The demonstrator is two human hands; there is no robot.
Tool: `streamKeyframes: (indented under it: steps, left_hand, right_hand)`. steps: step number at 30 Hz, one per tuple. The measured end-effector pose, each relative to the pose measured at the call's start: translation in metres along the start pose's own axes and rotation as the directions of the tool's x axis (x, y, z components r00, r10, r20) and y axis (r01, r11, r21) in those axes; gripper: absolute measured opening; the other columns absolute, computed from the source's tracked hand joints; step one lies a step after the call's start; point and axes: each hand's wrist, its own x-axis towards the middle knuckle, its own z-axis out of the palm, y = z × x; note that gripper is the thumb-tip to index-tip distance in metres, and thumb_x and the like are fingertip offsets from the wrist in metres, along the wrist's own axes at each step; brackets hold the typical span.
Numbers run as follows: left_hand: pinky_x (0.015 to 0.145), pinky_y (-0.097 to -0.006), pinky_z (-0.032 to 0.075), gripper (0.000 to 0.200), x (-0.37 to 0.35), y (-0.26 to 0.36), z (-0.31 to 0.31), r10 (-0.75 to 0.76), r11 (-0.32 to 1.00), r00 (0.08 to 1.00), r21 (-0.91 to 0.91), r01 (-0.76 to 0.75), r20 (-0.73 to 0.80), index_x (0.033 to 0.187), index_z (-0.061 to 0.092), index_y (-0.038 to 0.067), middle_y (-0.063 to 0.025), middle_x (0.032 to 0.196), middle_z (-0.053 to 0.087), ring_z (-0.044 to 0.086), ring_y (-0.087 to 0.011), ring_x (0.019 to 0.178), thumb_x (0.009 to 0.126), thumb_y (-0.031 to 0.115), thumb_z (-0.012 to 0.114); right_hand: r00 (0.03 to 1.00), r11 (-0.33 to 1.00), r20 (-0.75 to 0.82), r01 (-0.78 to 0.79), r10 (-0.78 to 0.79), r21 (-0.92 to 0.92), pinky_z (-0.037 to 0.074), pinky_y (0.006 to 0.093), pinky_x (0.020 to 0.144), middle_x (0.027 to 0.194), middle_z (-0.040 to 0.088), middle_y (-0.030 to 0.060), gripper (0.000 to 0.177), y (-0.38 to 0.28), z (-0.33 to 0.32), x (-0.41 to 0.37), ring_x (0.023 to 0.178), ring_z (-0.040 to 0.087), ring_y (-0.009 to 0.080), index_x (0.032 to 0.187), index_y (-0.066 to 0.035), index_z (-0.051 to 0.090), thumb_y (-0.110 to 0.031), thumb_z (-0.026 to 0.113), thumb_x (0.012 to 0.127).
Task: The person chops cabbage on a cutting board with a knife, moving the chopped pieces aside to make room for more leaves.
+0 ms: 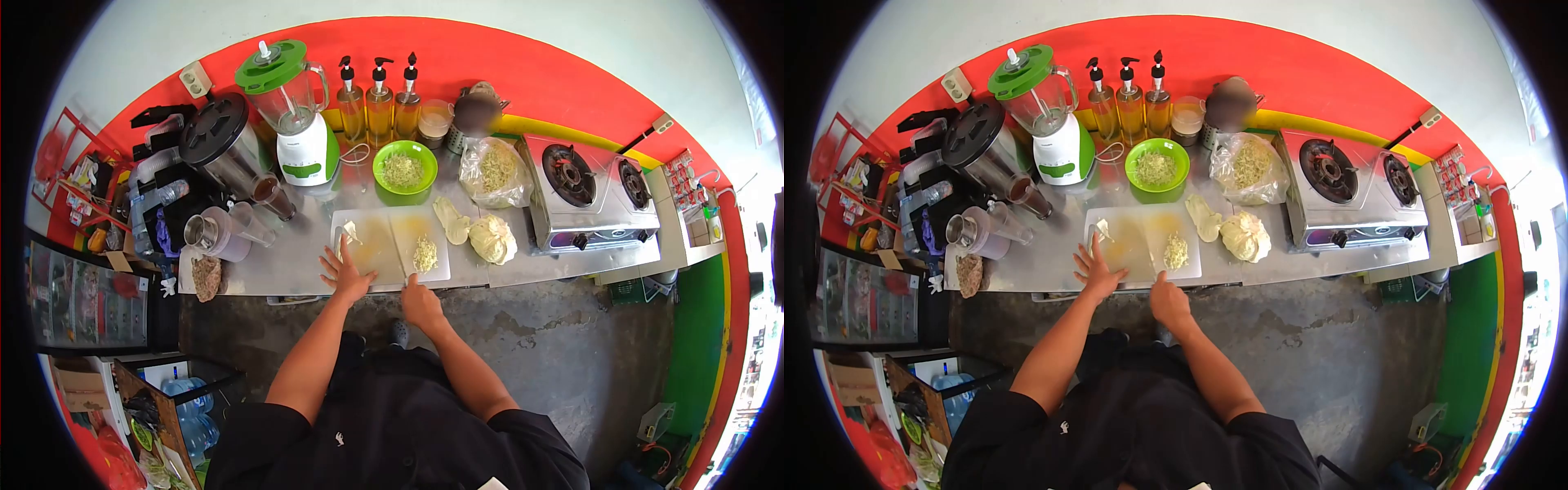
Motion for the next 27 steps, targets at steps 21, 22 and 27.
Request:
streamKeyframes:
  steps: [21, 22, 27]
  left_hand:
    - [0.119, -0.0568, 0.013, 0.068, -0.029, -0.018, 0.026, 0.603, 0.775, 0.798, 0.235, -0.586, 0.003, 0.150, 0.039, 0.005, -0.0193, 0.159, 0.028, 0.015, -0.0381, 0.151, 0.087, 0.013, 0.064]
    - [0.118, -0.0571, 0.016, 0.066, -0.031, -0.024, 0.023, 0.602, 0.774, 0.798, 0.263, -0.575, -0.028, 0.147, 0.043, 0.006, -0.0180, 0.159, 0.030, 0.017, -0.0384, 0.151, 0.086, 0.015, 0.066]
    - [0.115, -0.0553, 0.021, 0.058, -0.032, -0.041, 0.015, 0.595, 0.781, 0.802, 0.281, -0.558, -0.061, 0.139, 0.056, 0.010, -0.0131, 0.158, 0.035, 0.023, -0.0369, 0.148, 0.084, 0.017, 0.071]
  right_hand:
    - [0.985, 0.982, 0.026, 0.166, -0.169, 0.087, 0.055, 0.0548, 0.065, 0.079, 0.066, 0.0315, 0.038, 0.002, -0.005, 0.003, 0.073, 0.067, 0.0488, 0.112, 0.008, 0.043, -0.026, 0.053, 0.099]
    - [0.979, 0.977, 0.055, 0.189, -0.195, 0.101, 0.055, 0.0555, 0.065, 0.079, 0.066, 0.0317, 0.037, 0.003, -0.001, 0.003, 0.073, 0.067, 0.0493, 0.112, 0.007, 0.043, -0.026, 0.053, 0.099]
    - [0.978, 0.978, 0.101, 0.168, -0.182, 0.127, 0.054, 0.0576, 0.070, 0.080, 0.066, 0.0320, 0.036, 0.014, -0.004, 0.002, 0.077, 0.067, 0.0498, 0.112, 0.006, 0.043, -0.027, 0.051, 0.099]
